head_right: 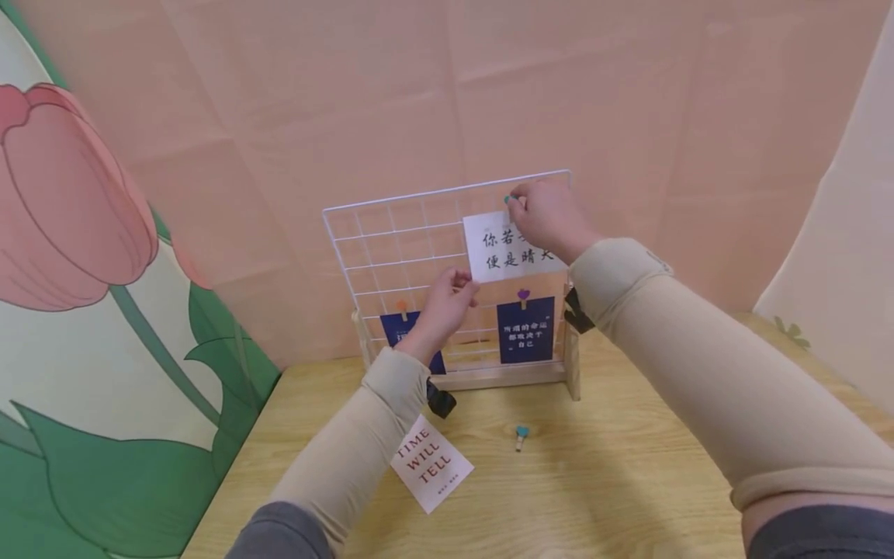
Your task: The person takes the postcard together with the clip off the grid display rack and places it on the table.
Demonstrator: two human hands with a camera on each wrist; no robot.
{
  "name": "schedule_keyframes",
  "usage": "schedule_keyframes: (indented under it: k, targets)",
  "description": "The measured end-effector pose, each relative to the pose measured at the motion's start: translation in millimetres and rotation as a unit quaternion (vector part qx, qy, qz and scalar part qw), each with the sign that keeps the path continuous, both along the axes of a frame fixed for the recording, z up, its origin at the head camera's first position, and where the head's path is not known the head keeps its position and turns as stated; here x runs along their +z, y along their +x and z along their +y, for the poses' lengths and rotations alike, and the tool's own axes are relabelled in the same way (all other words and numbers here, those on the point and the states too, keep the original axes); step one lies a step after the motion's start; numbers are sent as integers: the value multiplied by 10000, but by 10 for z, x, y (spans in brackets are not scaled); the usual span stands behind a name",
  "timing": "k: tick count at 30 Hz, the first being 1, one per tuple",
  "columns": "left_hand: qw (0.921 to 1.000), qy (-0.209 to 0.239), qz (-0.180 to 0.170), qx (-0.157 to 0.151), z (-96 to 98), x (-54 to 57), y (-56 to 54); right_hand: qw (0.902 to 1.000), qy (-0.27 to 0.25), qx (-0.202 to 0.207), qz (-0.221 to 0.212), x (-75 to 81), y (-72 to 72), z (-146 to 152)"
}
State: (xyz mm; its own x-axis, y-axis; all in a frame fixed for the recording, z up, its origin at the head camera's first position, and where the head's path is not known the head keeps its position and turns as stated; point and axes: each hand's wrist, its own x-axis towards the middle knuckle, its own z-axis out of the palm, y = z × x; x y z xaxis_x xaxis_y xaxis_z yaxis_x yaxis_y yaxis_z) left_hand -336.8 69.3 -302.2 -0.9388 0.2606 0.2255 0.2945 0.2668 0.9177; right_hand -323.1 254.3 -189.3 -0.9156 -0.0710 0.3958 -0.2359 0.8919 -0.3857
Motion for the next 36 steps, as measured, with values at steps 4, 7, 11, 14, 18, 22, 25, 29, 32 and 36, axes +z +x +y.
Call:
schedule_keyframes:
  k: [4,7,11,14,18,22,25,29,32,36]
  targets:
    - [9998,-43,144,126,8,18,-9,10000,-79,6,22,12,12,-13]
    - [9994,-97,211,247,12,18,-17,10000,-50,8,82,12,5,-8]
    - [9992,-149,183,322,19,15,-13,9999,-60,103,-46,22,10,20]
    - [9994,-115,128,297,30,17,-5,9992,-175,244,-253,45,27,52]
    - [9995,-47,111,286,29,19,-12,9971,-446,384,-483,74,40,75]
    - [9994,28,146,318,4,7,-24,9960,-610,377,-528,72,41,57]
    - [9993,71,149,336,-11,-12,-32,9961,-645,341,-499,48,32,45]
    - [9992,81,100,372,-16,-25,-39,9965,-653,320,-420,18,30,46]
    - [9991,88,89,397,-12,-15,-44,9971,-617,308,-324,9,41,50]
    - [9991,119,111,404,-6,-4,-54,9966,-696,328,-303,5,54,53]
